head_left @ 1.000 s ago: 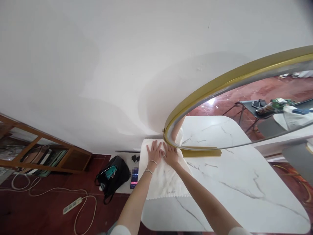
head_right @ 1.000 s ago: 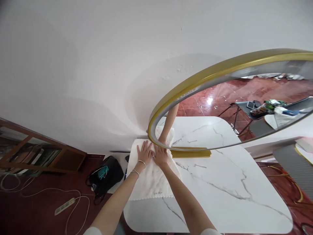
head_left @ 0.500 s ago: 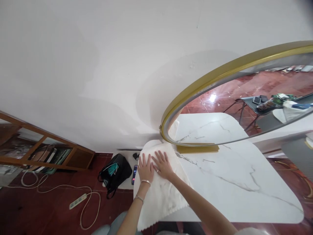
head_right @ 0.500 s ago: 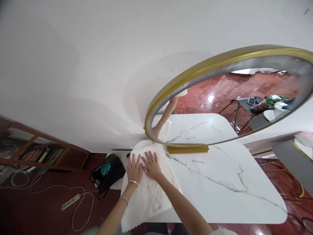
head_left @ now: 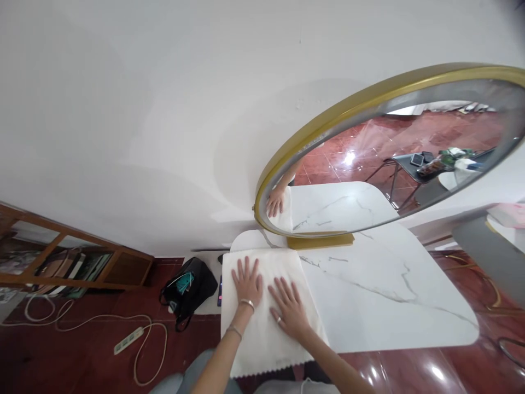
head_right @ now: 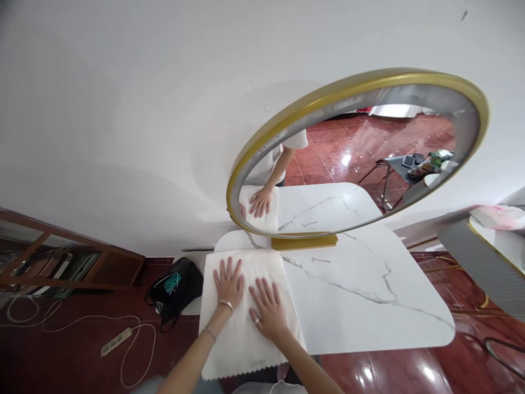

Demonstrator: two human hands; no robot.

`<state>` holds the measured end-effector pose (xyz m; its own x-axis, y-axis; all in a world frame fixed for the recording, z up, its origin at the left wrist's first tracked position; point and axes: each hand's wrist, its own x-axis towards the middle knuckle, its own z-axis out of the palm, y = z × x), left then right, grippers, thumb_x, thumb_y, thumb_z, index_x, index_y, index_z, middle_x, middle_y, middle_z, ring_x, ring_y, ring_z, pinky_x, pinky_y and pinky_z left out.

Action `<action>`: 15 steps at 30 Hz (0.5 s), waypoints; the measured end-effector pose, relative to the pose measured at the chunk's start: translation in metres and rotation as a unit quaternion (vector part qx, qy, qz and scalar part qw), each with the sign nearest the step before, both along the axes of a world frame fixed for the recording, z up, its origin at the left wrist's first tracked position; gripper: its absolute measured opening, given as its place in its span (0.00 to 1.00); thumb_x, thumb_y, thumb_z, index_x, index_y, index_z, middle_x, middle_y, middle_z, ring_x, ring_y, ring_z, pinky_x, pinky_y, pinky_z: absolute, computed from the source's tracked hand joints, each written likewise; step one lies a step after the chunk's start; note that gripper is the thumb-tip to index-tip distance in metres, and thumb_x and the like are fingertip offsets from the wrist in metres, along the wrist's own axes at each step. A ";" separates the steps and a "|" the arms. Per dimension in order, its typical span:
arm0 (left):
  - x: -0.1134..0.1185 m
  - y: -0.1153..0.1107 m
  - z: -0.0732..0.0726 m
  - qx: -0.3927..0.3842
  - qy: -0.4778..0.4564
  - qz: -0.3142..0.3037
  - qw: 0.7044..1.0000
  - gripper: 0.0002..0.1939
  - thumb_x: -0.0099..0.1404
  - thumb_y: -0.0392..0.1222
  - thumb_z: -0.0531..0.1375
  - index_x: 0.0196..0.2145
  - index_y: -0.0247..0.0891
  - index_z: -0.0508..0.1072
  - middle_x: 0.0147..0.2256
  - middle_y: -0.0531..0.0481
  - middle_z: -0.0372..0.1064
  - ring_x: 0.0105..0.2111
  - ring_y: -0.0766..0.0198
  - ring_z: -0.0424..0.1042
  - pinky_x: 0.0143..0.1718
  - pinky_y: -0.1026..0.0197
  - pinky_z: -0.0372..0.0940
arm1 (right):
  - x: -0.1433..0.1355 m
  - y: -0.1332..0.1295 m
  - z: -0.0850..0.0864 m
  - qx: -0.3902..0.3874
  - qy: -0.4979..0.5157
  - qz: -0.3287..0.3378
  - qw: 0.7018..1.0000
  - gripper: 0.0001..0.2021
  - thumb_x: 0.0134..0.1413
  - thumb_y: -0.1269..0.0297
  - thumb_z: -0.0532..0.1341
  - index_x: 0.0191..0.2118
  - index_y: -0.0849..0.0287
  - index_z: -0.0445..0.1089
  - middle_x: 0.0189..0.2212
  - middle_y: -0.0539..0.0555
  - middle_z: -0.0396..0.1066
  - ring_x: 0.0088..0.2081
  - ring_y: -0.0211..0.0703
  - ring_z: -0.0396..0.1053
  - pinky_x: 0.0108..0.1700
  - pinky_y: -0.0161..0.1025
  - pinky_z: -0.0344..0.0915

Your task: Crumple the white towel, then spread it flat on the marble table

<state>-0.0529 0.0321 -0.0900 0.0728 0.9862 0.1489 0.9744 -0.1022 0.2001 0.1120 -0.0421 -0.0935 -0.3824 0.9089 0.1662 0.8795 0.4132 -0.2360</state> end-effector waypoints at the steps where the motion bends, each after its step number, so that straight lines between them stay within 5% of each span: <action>1: 0.000 0.018 0.003 -0.013 0.000 -0.007 1.000 0.26 0.67 0.42 0.47 0.62 0.48 0.56 0.66 0.48 0.42 0.66 0.47 0.36 0.62 0.35 0.37 | -0.003 0.015 -0.002 0.002 -0.002 -0.014 1.000 0.31 0.62 0.57 0.50 0.67 0.51 0.39 0.67 0.54 0.39 0.67 0.53 0.38 0.64 0.57 0.39; 5: -0.003 0.089 0.016 -0.058 0.011 -0.038 0.998 0.25 0.68 0.44 0.47 0.63 0.47 0.56 0.66 0.47 0.41 0.66 0.46 0.36 0.62 0.34 0.36 | -0.009 0.078 -0.006 0.003 -0.008 -0.035 0.999 0.29 0.63 0.57 0.49 0.67 0.51 0.41 0.67 0.54 0.39 0.67 0.52 0.36 0.65 0.57 0.38; 8: -0.011 0.110 0.023 -0.083 0.019 -0.043 0.995 0.26 0.68 0.47 0.49 0.63 0.45 0.55 0.67 0.44 0.39 0.66 0.46 0.37 0.62 0.37 0.40 | -0.010 0.105 -0.006 0.003 -0.005 -0.034 0.999 0.28 0.64 0.56 0.48 0.67 0.52 0.42 0.67 0.54 0.40 0.67 0.51 0.36 0.65 0.57 0.37; 11: -0.026 0.082 0.019 -0.082 0.031 -0.029 0.996 0.27 0.68 0.48 0.50 0.63 0.44 0.55 0.67 0.42 0.39 0.66 0.47 0.37 0.62 0.38 0.41 | -0.014 0.105 -0.007 0.004 0.007 -0.038 0.999 0.27 0.64 0.58 0.48 0.67 0.51 0.43 0.68 0.56 0.39 0.67 0.54 0.34 0.64 0.59 0.37; 15: -0.046 -0.003 0.001 -0.026 0.026 0.005 0.999 0.26 0.69 0.47 0.49 0.63 0.45 0.55 0.67 0.42 0.39 0.66 0.47 0.38 0.60 0.37 0.47 | -0.027 0.076 -0.012 -0.008 0.018 0.031 0.999 0.29 0.61 0.65 0.52 0.66 0.42 0.44 0.67 0.52 0.40 0.67 0.59 0.33 0.62 0.67 0.33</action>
